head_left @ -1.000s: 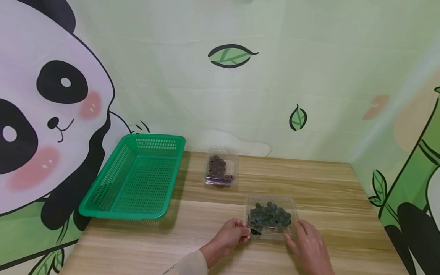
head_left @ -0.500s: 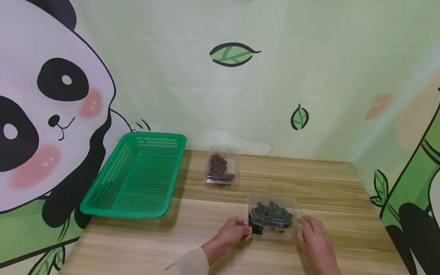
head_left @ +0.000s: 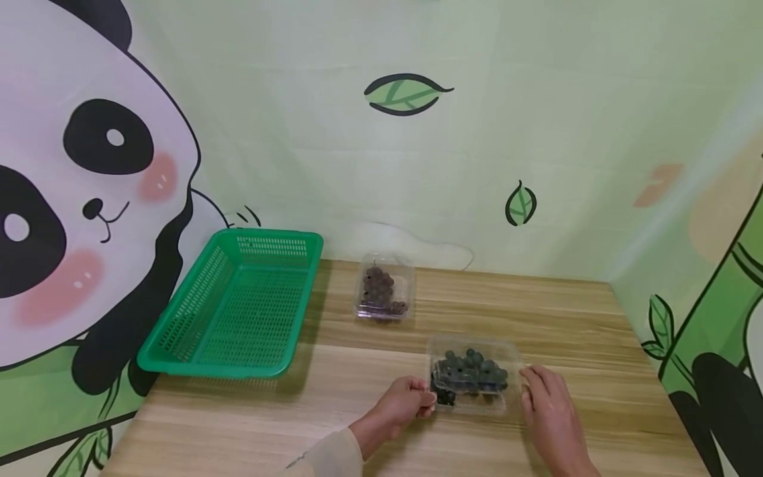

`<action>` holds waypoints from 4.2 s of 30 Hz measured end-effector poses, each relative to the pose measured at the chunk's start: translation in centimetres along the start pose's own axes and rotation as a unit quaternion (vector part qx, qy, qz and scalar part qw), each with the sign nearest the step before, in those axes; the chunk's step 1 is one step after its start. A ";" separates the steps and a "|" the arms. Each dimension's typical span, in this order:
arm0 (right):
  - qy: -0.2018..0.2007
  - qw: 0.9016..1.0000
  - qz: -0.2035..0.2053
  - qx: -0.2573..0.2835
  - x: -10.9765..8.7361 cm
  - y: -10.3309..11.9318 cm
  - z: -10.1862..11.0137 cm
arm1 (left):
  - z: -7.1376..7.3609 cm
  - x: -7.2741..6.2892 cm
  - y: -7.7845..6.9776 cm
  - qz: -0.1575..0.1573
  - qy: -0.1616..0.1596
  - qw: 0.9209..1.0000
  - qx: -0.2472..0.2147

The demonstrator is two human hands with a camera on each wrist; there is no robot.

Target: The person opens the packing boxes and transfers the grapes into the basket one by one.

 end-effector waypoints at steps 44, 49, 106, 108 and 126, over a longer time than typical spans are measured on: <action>-0.017 0.985 -0.138 0.103 5.5 -4.5 -1.0 | -0.2 -0.3 -0.3 0.002 -0.020 1.000 0.004; -0.013 0.973 -0.197 0.119 5.7 -5.7 -1.6 | -0.1 -0.2 -0.2 0.003 -0.022 1.000 0.008; 0.117 0.919 -0.341 0.156 6.0 -10.6 -7.9 | 0.0 -0.4 0.0 -0.016 -0.057 0.998 0.010; 0.134 0.918 -0.341 0.150 5.8 -10.7 -8.1 | 0.0 -0.3 0.0 -0.015 -0.057 0.998 0.011; 0.207 0.918 -0.313 0.128 5.7 -11.2 -9.4 | 0.1 -0.5 -0.2 -0.017 -0.061 0.998 0.011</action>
Point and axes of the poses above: each hand's wrist, its own x-axis towards the middle knuckle, its own z-axis out of the back of the hand, y = z × x, the point moved 7 cm from there along x, towards the middle knuckle
